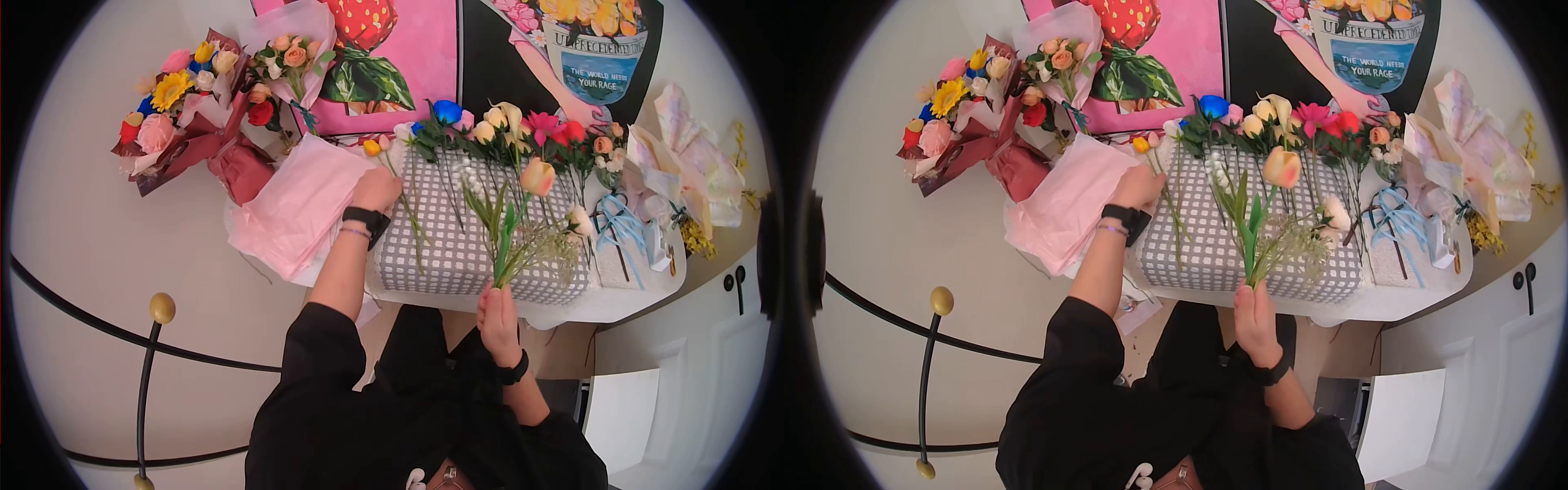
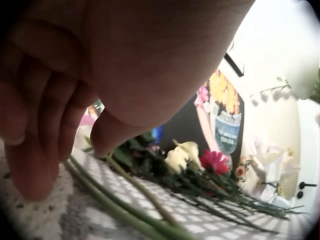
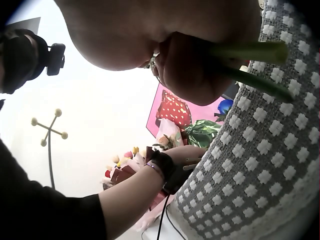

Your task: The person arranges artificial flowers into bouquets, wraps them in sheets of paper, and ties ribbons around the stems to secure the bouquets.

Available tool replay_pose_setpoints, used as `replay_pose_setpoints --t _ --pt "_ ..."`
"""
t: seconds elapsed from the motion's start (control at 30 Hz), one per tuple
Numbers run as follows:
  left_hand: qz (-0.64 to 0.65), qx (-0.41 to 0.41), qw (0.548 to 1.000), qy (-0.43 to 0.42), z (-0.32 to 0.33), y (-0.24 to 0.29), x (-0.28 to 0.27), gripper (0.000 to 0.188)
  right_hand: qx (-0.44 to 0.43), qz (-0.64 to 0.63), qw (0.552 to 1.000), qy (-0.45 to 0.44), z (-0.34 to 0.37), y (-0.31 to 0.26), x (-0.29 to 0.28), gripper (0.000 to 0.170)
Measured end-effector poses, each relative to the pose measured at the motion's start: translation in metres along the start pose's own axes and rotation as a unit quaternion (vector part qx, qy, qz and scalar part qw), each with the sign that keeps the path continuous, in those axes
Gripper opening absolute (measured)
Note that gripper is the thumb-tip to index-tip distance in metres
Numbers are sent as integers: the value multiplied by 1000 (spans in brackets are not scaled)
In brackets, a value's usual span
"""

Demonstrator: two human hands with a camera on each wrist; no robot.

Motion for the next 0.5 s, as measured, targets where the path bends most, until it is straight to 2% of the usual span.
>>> replay_pose_setpoints --t 0.03,0.07,0.13,0.2,0.27,0.3,0.43,0.5 --pt "-6 -33 999 -20 -7 -1 1 40 15 45 999 14 0 -2 -2 15" --pt "-5 -30 999 -19 -13 0 0 40 29 90 995 29 0 -3 -3 16" --pt "-17 -59 997 -48 -25 -1 4 44 -3 111 993 35 -1 0 -5 16" --pt "-26 -51 997 -42 -39 -7 9 42 -33 131 990 40 -2 2 -6 16" --pt "-3 12 1000 -2 -59 -18 22 39 -39 132 990 42 1 2 -8 17" --pt "34 -8 997 -72 -68 -22 27 40 -36 133 990 42 2 1 -8 17" --pt "6 2 999 -44 -57 -9 13 37 -4 112 993 49 1 0 -10 18" --pt "104 -73 990 -67 -43 -8 4 29 1 104 993 49 0 0 -10 18"
Point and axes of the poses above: each hand's wrist, its own z-axis away from the middle knuckle, its own x-axis out of the palm, y = z × x, the point moved 4 cm from there along -z, towards the middle knuckle, and after that the axes turned 1 degree about z, right-handed, at the moved point
